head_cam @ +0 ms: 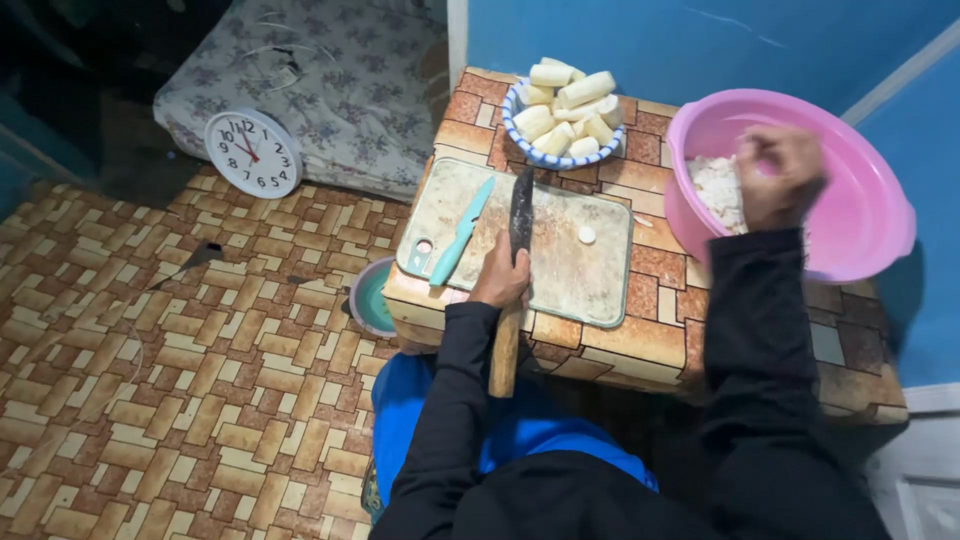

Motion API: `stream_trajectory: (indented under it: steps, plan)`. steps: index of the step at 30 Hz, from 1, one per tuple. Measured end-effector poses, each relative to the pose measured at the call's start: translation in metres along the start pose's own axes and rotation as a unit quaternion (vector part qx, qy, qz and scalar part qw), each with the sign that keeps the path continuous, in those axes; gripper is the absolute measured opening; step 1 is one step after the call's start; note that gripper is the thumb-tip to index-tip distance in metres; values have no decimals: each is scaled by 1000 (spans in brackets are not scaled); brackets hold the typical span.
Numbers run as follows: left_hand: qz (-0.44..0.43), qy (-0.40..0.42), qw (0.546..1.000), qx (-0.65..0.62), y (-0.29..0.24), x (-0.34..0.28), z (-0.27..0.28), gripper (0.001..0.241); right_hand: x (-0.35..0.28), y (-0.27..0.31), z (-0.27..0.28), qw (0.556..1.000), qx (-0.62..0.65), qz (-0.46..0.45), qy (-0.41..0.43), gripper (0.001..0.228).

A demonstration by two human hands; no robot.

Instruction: The person is chopping root vegetables on a cutting board and transferring the pieces into a large bowl.

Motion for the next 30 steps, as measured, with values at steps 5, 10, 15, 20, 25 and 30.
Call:
stream_trajectory:
  steps: [5, 10, 15, 20, 25, 30]
  plan:
    - [38, -13, 999, -23, -11, -4, -1, 14, -80, -118, -14, 926, -99, -225, 287, 15]
    - [59, -6, 998, -28, -19, -6, -3, 12, -129, -151, 4, 852, -231, -305, 358, 21]
    - [0, -70, 997, 39, -19, -3, -4, 8, -95, -92, 4, 993, -24, -79, 83, 12]
    - [-10, -58, 998, 4, -3, 3, -9, 8, -125, 13, -58, 955, 154, -147, 208, 10]
    - [-8, -54, 998, 28, -15, -3, -7, 10, -159, 51, -105, 893, 195, -175, 365, 23]
    - [-19, -55, 998, 35, -38, -10, -7, 10, -172, 58, -128, 813, 180, -297, 467, 30]
Point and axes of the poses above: each hand's wrist, its own x-axis towards the middle knuckle, its own z-axis out of the back of the hand, y = z × x, the point moved 6 cm from there along x, towards the middle knuckle, and after that the axes turned 8 degrees about -y, right-handed, at the moved point
